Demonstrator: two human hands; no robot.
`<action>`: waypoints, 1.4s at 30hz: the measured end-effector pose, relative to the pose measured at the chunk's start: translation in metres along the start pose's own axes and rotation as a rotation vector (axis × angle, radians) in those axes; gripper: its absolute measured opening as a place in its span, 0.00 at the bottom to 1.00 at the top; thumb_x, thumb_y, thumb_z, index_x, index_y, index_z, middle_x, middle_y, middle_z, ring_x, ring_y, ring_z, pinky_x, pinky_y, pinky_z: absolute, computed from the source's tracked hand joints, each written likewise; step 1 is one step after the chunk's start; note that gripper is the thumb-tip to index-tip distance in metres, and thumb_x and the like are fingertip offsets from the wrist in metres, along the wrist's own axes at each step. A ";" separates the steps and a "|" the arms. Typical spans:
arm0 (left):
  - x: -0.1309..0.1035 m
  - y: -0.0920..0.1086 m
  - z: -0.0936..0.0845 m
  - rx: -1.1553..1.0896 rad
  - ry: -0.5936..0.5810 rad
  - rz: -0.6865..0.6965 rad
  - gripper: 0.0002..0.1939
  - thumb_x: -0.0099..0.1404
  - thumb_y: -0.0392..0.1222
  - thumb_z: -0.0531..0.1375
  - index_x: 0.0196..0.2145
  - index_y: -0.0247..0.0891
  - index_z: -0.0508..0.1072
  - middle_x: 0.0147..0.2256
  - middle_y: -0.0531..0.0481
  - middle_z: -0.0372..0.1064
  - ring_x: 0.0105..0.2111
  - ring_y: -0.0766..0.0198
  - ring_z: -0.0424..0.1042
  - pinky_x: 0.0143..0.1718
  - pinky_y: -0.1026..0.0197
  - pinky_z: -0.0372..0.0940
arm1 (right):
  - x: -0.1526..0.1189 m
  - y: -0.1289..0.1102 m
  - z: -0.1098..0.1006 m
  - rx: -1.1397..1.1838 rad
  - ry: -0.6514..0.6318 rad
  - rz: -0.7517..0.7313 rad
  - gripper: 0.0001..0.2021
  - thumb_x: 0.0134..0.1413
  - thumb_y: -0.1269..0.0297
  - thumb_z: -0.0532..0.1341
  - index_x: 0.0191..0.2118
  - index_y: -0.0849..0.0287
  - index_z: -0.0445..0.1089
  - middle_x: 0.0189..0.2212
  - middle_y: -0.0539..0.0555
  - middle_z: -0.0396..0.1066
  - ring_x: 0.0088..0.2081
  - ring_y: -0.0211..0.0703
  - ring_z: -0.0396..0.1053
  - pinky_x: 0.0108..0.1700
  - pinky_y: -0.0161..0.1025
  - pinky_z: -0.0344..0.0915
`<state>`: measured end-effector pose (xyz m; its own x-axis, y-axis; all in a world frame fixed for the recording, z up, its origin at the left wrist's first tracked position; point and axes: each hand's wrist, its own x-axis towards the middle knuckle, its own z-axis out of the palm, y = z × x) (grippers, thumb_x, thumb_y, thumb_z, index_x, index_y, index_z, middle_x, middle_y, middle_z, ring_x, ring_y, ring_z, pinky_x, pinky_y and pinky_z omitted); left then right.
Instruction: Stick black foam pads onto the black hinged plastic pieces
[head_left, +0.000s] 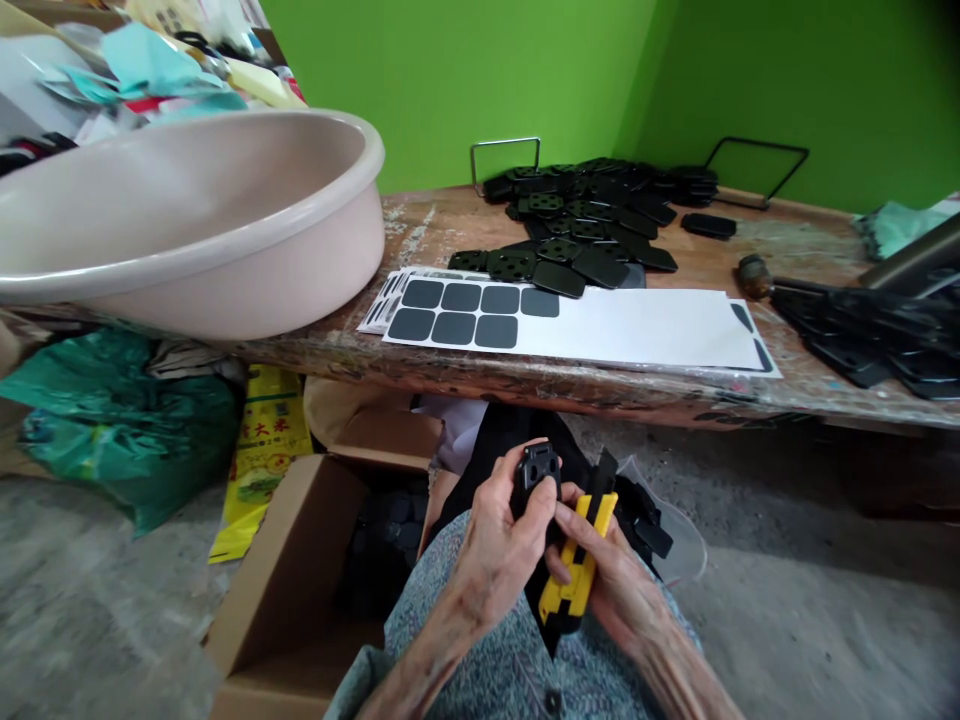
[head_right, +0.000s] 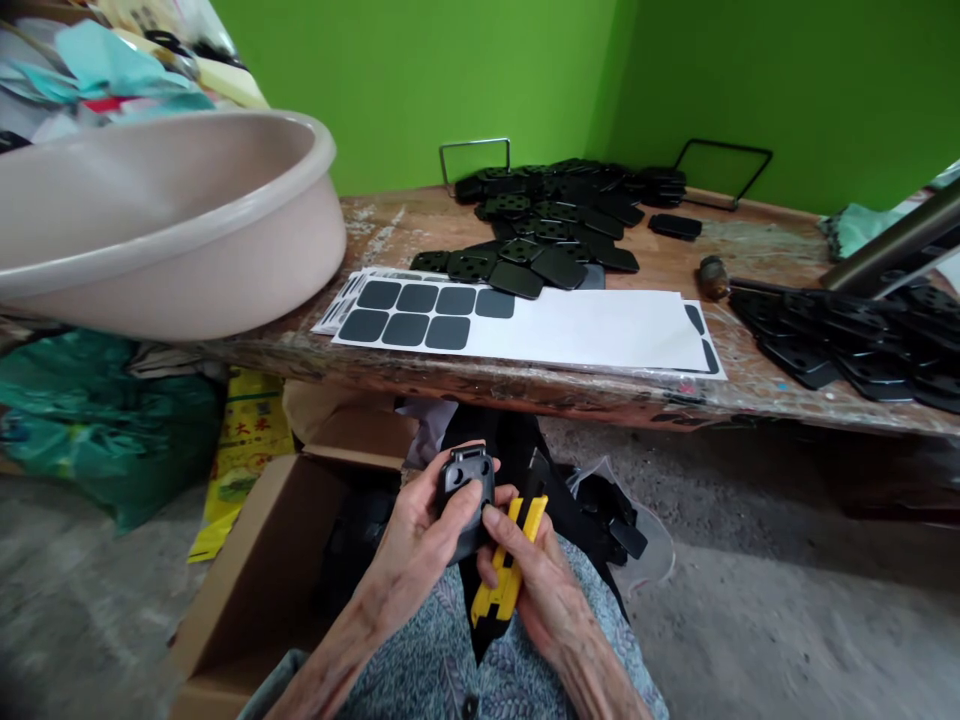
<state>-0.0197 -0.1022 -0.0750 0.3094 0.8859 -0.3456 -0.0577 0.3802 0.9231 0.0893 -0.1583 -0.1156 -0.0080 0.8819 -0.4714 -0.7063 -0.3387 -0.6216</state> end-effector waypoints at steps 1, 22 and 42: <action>-0.001 0.002 0.001 0.018 -0.001 -0.010 0.19 0.60 0.45 0.61 0.50 0.45 0.69 0.45 0.46 0.70 0.43 0.56 0.72 0.47 0.56 0.67 | 0.000 0.000 0.000 0.028 0.006 0.008 0.12 0.50 0.59 0.67 0.37 0.56 0.66 0.23 0.43 0.58 0.17 0.27 0.56 0.22 0.30 0.49; 0.014 0.007 -0.001 0.026 0.011 0.060 0.13 0.58 0.47 0.64 0.36 0.41 0.64 0.32 0.57 0.62 0.32 0.71 0.63 0.33 0.69 0.60 | -0.004 -0.007 0.003 -0.324 0.202 -0.189 0.16 0.53 0.49 0.61 0.41 0.55 0.70 0.26 0.48 0.65 0.21 0.31 0.57 0.22 0.29 0.56; 0.020 0.000 -0.018 -0.229 -0.035 -0.074 0.12 0.62 0.48 0.60 0.37 0.37 0.74 0.30 0.52 0.69 0.31 0.67 0.66 0.33 0.66 0.60 | 0.002 -0.009 -0.006 -0.486 0.211 -0.227 0.15 0.53 0.51 0.62 0.38 0.58 0.67 0.16 0.44 0.58 0.18 0.31 0.54 0.20 0.29 0.52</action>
<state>-0.0303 -0.0796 -0.0847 0.3535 0.8453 -0.4006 -0.2465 0.4973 0.8318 0.0998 -0.1552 -0.1145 0.2823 0.8826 -0.3759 -0.2671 -0.3040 -0.9145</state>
